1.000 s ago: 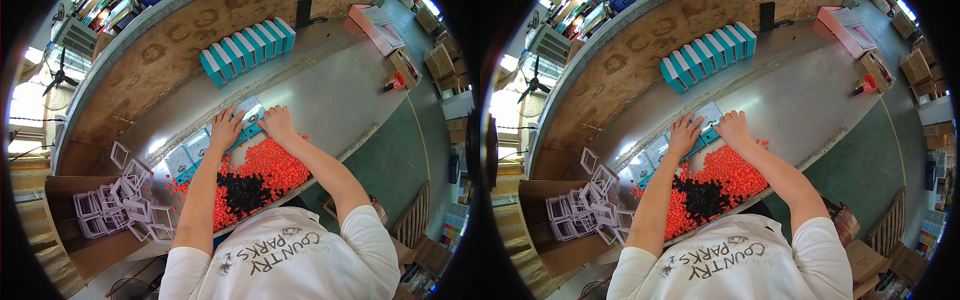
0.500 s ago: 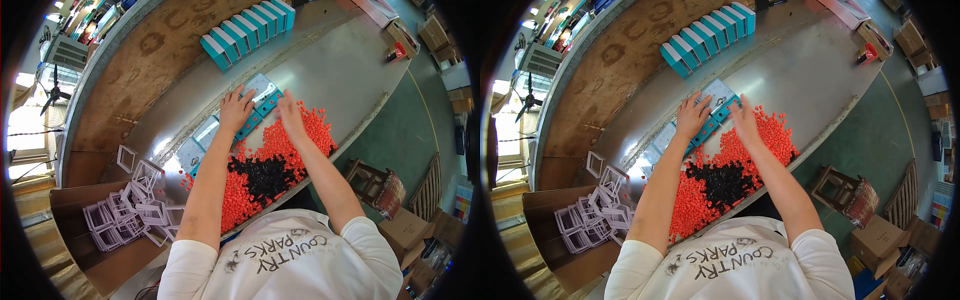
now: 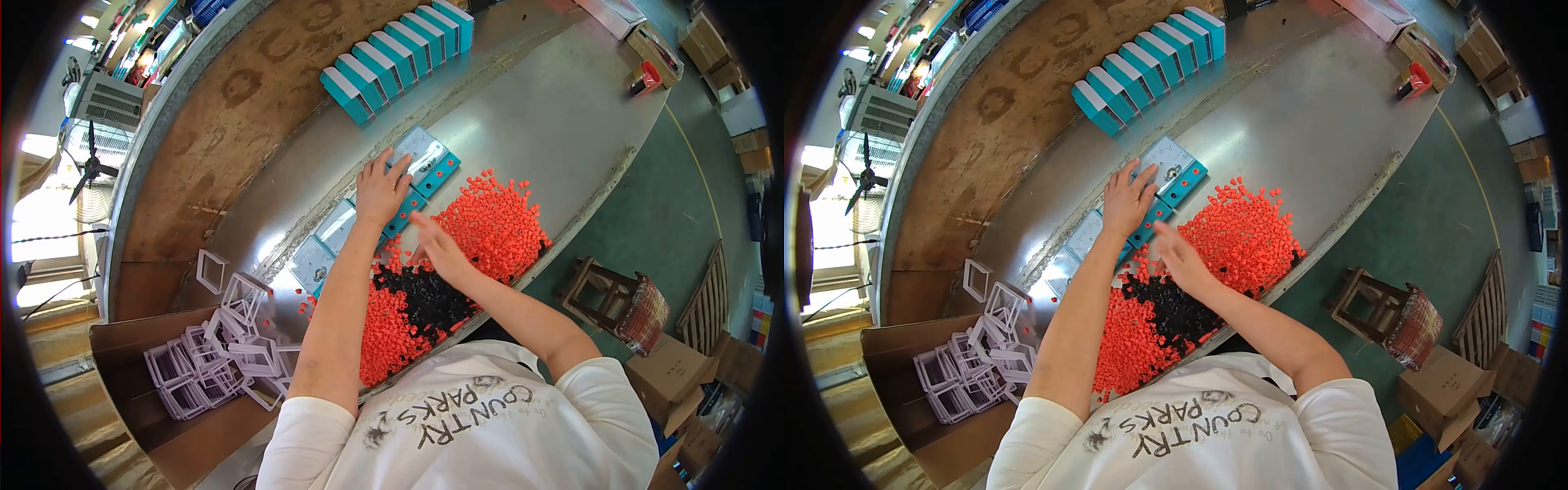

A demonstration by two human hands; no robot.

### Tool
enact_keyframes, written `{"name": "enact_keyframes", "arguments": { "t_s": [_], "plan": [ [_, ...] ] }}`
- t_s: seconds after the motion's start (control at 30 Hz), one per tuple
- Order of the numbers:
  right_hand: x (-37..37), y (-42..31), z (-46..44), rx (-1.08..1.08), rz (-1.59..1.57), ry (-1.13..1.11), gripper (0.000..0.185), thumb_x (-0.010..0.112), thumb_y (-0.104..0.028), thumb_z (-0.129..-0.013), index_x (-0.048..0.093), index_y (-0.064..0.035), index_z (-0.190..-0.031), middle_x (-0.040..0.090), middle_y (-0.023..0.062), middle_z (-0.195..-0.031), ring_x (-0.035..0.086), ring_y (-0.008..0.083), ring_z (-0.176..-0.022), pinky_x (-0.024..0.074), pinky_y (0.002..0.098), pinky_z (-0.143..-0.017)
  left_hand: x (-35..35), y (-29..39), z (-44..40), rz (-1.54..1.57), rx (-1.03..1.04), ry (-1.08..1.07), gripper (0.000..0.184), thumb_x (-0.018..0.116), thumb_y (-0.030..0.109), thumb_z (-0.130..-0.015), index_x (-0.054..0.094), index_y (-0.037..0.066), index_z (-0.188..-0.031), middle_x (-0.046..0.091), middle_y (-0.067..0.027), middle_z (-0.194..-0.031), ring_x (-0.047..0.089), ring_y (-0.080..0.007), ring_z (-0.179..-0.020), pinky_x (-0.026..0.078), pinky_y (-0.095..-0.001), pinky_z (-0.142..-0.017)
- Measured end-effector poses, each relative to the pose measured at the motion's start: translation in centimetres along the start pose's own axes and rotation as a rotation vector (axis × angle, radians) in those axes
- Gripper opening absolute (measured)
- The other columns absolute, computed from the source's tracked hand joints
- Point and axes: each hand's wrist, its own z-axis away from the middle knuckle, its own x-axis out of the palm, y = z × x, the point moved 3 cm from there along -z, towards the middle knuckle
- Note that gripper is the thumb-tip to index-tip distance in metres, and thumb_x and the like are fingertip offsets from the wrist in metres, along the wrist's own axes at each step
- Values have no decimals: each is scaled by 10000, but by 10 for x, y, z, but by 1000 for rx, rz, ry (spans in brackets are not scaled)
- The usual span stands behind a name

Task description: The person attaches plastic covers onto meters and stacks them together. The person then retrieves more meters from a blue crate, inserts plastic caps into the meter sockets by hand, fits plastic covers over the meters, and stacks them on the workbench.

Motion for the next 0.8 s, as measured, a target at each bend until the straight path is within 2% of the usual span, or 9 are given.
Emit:
{"name": "enact_keyframes", "arguments": {
  "t_s": [0.13,0.27,0.33,0.43,0.47,0.57,0.63,0.73,0.8],
  "plan": [
    [-25,-31,-36,-68,-156,341,545,423,-260,-928,225,-3,-1366,436,116,-1192,478,112,-778,451,255,-684,-2,0,1,34,-13,-4,342,542,329,-831,555,275,-1169,439,-58,-1268,437,-289,-1104,345,-427,-924],
    [54,6,10,29,-156,-38,517,417,-142,-926,198,25,-1364,303,170,-1372,468,135,-829,430,273,-753,0,0,0,-8,-10,4,339,541,330,-831,559,269,-1164,440,-59,-1269,437,-290,-1106,345,-428,-924],
    [76,5,33,13,-232,-119,529,397,-178,-939,181,-2,-1388,476,58,-1028,486,100,-822,416,260,-766,0,0,1,16,-11,2,340,539,332,-832,559,268,-1165,439,-58,-1272,435,-292,-1109,347,-430,-922],
    [40,-28,5,-198,-240,212,466,379,-164,-932,260,50,-1328,421,95,-1021,469,129,-827,431,260,-722,-1,-1,1,23,-10,-4,343,540,333,-831,558,270,-1168,438,-57,-1273,436,-294,-1110,351,-432,-918],
    [25,-23,-3,-77,-124,255,542,378,-179,-938,135,-4,-1390,481,96,-1032,506,141,-840,416,283,-797,0,-1,3,22,-17,-4,343,540,333,-831,558,270,-1168,438,-57,-1273,436,-294,-1110,351,-432,-918],
    [66,12,8,-68,-166,105,540,390,-90,-901,156,35,-1372,363,143,-1230,472,127,-782,439,270,-738,-2,-1,0,5,-8,-1,347,541,329,-831,554,273,-1174,442,-58,-1268,437,-294,-1108,354,-429,-917],
    [86,-2,35,67,-325,-115,579,416,-26,-875,145,25,-1384,216,183,-1406,488,138,-881,421,290,-823,-2,0,1,5,-9,4,346,545,326,-827,557,270,-1168,443,-58,-1266,437,-291,-1108,357,-427,-910],
    [53,-18,19,-267,147,226,561,413,-42,-880,157,37,-1372,301,169,-1353,439,183,-1059,354,294,-921,-2,0,1,19,-8,4,342,546,326,-825,560,269,-1162,445,-58,-1262,439,-289,-1104,360,-426,-902],
    [29,-32,-4,110,-356,228,563,438,-59,-873,176,42,-1361,258,171,-1384,294,244,-1252,277,310,-1001,-2,0,2,24,-17,2,341,547,324,-825,560,269,-1161,446,-58,-1261,440,-290,-1102,361,-425,-900]
  ]
}}
